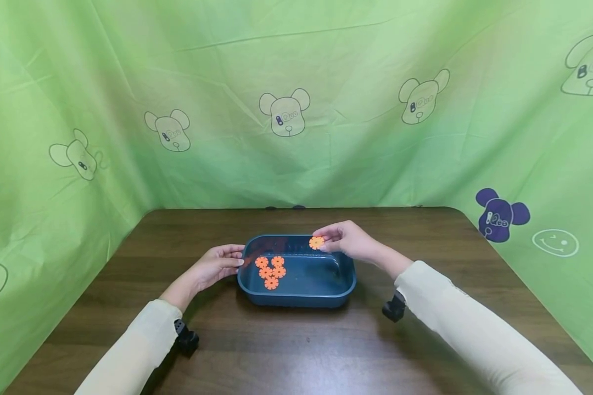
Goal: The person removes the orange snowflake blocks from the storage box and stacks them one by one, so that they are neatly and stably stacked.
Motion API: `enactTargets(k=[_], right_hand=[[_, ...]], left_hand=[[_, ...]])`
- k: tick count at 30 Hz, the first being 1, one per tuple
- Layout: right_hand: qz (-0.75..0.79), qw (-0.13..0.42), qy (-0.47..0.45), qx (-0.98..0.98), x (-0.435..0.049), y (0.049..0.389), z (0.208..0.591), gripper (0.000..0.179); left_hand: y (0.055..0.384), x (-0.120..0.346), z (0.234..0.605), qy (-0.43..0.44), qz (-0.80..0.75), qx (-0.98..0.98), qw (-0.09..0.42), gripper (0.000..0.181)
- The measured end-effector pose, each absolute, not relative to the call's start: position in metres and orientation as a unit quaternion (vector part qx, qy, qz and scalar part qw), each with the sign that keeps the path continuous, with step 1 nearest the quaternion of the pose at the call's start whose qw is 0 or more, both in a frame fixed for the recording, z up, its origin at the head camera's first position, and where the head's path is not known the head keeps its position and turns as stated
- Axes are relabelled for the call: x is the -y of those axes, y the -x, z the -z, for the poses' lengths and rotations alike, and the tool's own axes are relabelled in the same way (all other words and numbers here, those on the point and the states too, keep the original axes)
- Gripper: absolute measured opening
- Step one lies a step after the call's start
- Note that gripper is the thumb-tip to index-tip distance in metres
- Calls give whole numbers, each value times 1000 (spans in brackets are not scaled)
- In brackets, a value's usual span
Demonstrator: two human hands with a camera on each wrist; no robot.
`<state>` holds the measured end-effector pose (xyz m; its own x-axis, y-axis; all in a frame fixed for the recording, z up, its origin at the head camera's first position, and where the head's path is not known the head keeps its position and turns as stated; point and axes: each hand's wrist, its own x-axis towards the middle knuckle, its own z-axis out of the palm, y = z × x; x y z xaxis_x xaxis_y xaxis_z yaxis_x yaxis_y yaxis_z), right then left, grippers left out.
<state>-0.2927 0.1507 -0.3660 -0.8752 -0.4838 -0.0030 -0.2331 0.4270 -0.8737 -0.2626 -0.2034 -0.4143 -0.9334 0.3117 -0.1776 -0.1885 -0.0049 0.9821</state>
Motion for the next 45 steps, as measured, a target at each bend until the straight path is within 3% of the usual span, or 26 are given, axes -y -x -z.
enactTargets(k=[23, 45], right_hand=[[532, 54, 175, -827, -221, 296, 374, 41], [542, 43, 105, -833, -280, 315, 411, 49]], left_hand=[[262, 203, 414, -44, -706, -685, 177, 53], [263, 205, 416, -49, -709, -681, 177, 53]])
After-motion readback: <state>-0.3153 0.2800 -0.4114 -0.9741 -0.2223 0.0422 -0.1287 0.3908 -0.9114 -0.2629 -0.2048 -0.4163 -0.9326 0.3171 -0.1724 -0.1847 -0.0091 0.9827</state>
